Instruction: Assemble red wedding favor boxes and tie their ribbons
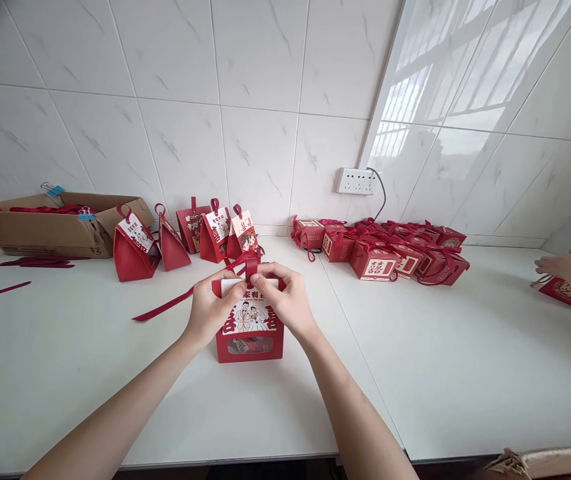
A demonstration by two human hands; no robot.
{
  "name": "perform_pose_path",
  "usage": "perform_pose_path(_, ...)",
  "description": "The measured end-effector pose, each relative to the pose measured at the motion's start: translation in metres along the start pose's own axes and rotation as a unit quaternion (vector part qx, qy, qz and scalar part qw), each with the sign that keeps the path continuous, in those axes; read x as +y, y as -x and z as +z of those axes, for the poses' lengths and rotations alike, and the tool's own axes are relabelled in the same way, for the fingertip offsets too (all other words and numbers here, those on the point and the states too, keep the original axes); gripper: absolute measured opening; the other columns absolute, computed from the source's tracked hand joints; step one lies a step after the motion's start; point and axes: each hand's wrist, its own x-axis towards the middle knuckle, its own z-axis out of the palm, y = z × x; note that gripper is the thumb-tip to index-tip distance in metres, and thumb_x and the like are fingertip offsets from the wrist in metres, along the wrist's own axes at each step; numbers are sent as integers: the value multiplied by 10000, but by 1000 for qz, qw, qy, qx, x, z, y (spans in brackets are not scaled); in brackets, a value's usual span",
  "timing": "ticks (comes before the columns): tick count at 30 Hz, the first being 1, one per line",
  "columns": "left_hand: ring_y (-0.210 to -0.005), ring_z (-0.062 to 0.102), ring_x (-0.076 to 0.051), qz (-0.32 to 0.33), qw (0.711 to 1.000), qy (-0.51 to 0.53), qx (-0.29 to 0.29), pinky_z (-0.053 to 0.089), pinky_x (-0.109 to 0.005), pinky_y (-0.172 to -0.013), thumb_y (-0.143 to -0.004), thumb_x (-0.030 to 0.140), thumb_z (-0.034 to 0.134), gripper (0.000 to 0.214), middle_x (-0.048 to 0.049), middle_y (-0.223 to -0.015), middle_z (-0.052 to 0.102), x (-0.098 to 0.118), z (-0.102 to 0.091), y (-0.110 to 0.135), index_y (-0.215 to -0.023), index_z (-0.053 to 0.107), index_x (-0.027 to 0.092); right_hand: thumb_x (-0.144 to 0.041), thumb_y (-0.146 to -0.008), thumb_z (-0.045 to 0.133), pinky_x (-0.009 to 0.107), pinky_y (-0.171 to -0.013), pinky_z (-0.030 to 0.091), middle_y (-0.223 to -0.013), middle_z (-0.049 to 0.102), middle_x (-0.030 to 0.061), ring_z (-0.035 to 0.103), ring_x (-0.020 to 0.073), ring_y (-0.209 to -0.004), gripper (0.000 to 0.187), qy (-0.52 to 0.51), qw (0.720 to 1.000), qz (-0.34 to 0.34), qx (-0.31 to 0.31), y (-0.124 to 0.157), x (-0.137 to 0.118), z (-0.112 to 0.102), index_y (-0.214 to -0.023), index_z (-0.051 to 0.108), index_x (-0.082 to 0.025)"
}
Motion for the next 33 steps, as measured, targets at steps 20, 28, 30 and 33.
perform_pose_path(20,-437,438,-84,15,1000,11,-5,361,-185,-420,-729,295,608,167,53,-474,484,1,-1,1,-624,553,177,-395,-776,615,249,-611,456,-701,647,13,580,140,-649,238,64,996,-23,63,0,4,7,-685,670,-182)
perform_pose_path(28,-657,602,-149,44,999,-19,2,468,-230,-595,-736,338,651,164,-6,-691,648,0,-1,0,-743,608,180,-411,-771,611,246,-585,448,-671,646,10,573,141,-625,259,59,996,0,61,-1,1,7,-666,656,-178)
perform_pose_path(30,-750,625,-165,60,998,-31,12,479,-242,-661,-736,318,651,146,-18,-780,673,0,-1,0,-786,617,185,-417,-770,612,242,-579,443,-672,642,6,569,138,-623,261,51,997,7,58,-1,1,8,-672,649,-178)
perform_pose_path(33,-693,620,-152,50,998,-35,-5,469,-234,-632,-750,307,639,129,-2,-711,661,0,-2,-1,-727,604,185,-425,-782,592,241,-586,448,-694,630,6,568,136,-641,270,27,999,14,41,0,-1,5,-688,634,-175)
